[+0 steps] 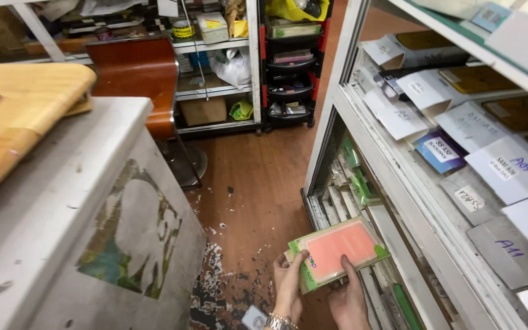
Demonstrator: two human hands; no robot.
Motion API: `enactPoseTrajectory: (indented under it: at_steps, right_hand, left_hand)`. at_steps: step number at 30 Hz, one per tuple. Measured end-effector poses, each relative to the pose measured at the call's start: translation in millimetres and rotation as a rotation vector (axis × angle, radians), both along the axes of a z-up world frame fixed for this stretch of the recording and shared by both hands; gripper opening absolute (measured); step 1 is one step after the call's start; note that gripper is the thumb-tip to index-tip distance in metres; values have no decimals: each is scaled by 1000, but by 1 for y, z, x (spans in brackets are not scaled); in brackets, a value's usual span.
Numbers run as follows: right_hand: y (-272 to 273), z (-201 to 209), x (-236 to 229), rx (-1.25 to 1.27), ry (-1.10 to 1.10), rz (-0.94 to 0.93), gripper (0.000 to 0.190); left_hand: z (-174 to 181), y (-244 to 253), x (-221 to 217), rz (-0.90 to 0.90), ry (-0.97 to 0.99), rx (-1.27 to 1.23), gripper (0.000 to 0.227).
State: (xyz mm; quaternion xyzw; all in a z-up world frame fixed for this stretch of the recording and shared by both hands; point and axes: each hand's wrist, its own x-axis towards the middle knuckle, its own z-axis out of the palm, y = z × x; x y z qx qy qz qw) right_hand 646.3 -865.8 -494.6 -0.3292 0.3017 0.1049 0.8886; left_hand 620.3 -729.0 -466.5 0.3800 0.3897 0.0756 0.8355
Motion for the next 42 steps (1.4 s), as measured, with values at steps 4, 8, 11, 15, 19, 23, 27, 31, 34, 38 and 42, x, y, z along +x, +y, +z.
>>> enactPoseTrajectory:
  at_steps: [4, 8, 11, 15, 19, 23, 27, 31, 34, 38, 42]
  right_hand:
    - [-17, -23, 26, -46, -16, -63, 57]
    - [-27, -26, 44, -113, -134, -94, 61]
    - [-33, -15, 60, -178, -173, -112, 65]
    - [-54, -9, 59, -356, -233, -64, 62]
    - [-65, -13, 56, -522, -474, -132, 62]
    - [-74, -12, 81, -566, -566, -143, 51]
    - [-70, -8, 92, -580, -535, -174, 52]
    - [-61, -4, 97, -677, -529, -179, 54]
    - [-72, -1, 105, -685, -426, -191, 51]
    - [-89, -5, 120, -775, -279, -187, 43]
    - [-97, -24, 127, -759, -420, -199, 40]
  left_hand:
    - [-30, -15, 37, -61, -85, -51, 82]
    - [-46, -30, 69, -119, -181, -84, 82]
    - [-49, -40, 97, -148, -209, -126, 85]
    - [-59, -69, 131, -84, -198, -179, 89]
    - [-54, -106, 160, -18, -185, -143, 88]
    - [-46, -122, 163, -255, -294, -51, 91]
    - [-55, -125, 127, -388, -477, 273, 82]
    - [-59, -141, 130, -504, -636, 413, 72]
    - [-59, -146, 146, -669, -559, 167, 73]
    - [-57, -152, 161, -752, -583, 233, 73]
    - [-64, -160, 165, -775, -594, 211, 72]
